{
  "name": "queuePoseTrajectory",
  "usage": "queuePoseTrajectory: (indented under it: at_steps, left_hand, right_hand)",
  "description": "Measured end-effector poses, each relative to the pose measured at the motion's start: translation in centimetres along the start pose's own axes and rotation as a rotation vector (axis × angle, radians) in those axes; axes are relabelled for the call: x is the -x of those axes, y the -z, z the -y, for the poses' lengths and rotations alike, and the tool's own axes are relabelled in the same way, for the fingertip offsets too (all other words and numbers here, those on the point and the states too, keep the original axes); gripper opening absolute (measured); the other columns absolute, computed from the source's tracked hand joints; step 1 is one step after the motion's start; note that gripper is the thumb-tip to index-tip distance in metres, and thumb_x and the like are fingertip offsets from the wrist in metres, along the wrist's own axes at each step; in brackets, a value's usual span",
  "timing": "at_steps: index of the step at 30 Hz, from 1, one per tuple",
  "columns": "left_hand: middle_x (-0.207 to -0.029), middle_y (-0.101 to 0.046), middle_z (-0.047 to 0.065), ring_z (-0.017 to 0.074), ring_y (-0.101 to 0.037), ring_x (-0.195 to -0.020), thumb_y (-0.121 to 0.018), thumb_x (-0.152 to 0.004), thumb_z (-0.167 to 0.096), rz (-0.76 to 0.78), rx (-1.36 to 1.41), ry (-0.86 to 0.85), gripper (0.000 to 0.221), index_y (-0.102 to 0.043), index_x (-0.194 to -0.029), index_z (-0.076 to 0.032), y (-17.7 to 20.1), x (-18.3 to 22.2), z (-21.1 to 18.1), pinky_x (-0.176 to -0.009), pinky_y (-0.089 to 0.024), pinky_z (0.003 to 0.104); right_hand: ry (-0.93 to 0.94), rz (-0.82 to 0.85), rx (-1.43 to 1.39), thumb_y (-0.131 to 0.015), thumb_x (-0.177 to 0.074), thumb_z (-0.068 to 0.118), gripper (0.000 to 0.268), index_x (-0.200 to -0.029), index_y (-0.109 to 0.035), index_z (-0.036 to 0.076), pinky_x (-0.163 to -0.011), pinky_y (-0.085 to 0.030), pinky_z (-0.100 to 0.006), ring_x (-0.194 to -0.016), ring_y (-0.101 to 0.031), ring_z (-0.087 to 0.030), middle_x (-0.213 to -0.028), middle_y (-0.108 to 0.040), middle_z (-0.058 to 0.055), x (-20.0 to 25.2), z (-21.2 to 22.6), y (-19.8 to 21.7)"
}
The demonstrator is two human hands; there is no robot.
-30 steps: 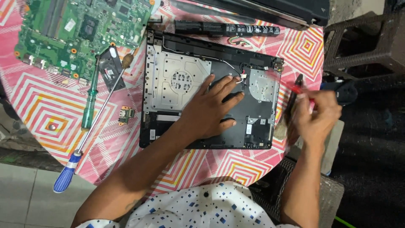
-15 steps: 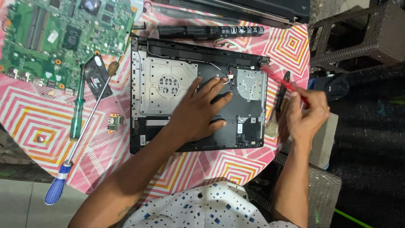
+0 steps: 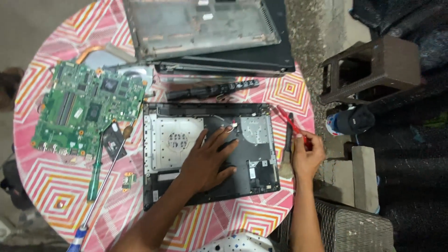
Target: Removing internal components from a laptop, including the motherboard and various cables, using a screwdriver.
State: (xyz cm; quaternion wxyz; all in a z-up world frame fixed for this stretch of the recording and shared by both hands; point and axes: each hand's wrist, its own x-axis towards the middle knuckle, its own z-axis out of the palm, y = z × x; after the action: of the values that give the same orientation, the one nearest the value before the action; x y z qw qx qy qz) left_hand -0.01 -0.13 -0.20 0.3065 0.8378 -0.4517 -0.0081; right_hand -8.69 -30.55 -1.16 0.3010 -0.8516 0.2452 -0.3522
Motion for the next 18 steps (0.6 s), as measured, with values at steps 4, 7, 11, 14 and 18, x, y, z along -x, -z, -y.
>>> queuePoseTrajectory:
  at_steps: [4,7,11,14,18]
  left_hand:
    - [-0.154,-0.039,0.017,0.0343,-0.035,-0.145,-0.052,-0.094,-0.056,0.055,0.015,0.019,0.065,-0.043,-0.147,-0.021,1.1,-0.4,-0.4,-0.119,-0.014,0.06]
    - [-0.153,-0.041,0.016,0.0344,-0.036,-0.144,-0.055,-0.092,-0.056,0.081,0.021,0.047,0.066,-0.045,-0.147,-0.021,1.2,-0.5,-0.7,-0.119,-0.014,0.061]
    - [-0.155,-0.039,0.015,0.0343,-0.034,-0.145,-0.051,-0.093,-0.059,0.113,0.022,0.057,0.066,-0.045,-0.148,-0.023,1.3,-0.5,-0.7,-0.119,-0.014,0.061]
    - [-0.155,-0.04,0.014,0.0341,-0.034,-0.146,-0.052,-0.092,-0.058,0.131,0.018,0.062,0.065,-0.047,-0.147,-0.023,1.1,-0.6,-0.8,-0.119,-0.014,0.06]
    - [-0.155,-0.04,0.015,0.0331,-0.033,-0.147,-0.052,-0.092,-0.059,0.143,0.008,0.074,0.064,-0.049,-0.145,-0.021,1.4,-0.6,-0.8,-0.12,-0.013,0.059]
  right_hand:
    - [-0.072,0.03,0.091,-0.085,-0.082,0.011,0.024,-0.103,-0.074,0.004,-0.074,-0.05,-0.042,-0.08,-0.064,-0.038,-0.086,-0.064,-0.02,0.0,-0.6,-0.4]
    - [-0.022,0.106,0.142,-0.086,-0.081,0.015,0.021,-0.098,-0.076,0.006,-0.067,-0.05,-0.043,-0.073,-0.065,-0.037,-0.08,-0.065,-0.018,-0.2,0.6,0.0]
    - [0.025,0.209,0.065,-0.089,-0.073,0.016,0.027,-0.095,-0.075,0.008,-0.064,-0.049,-0.042,-0.071,-0.065,-0.036,-0.08,-0.066,-0.017,0.2,2.2,0.3]
    - [-0.03,0.217,0.03,-0.087,-0.072,0.014,0.026,-0.096,-0.076,0.01,-0.061,-0.048,-0.037,-0.065,-0.061,-0.026,-0.076,-0.066,-0.012,0.4,2.1,0.5]
    - [-0.122,0.166,-0.035,-0.081,-0.074,0.011,0.023,-0.097,-0.078,0.014,-0.059,-0.046,-0.029,-0.062,-0.054,-0.015,-0.071,-0.065,-0.007,0.6,0.0,0.1]
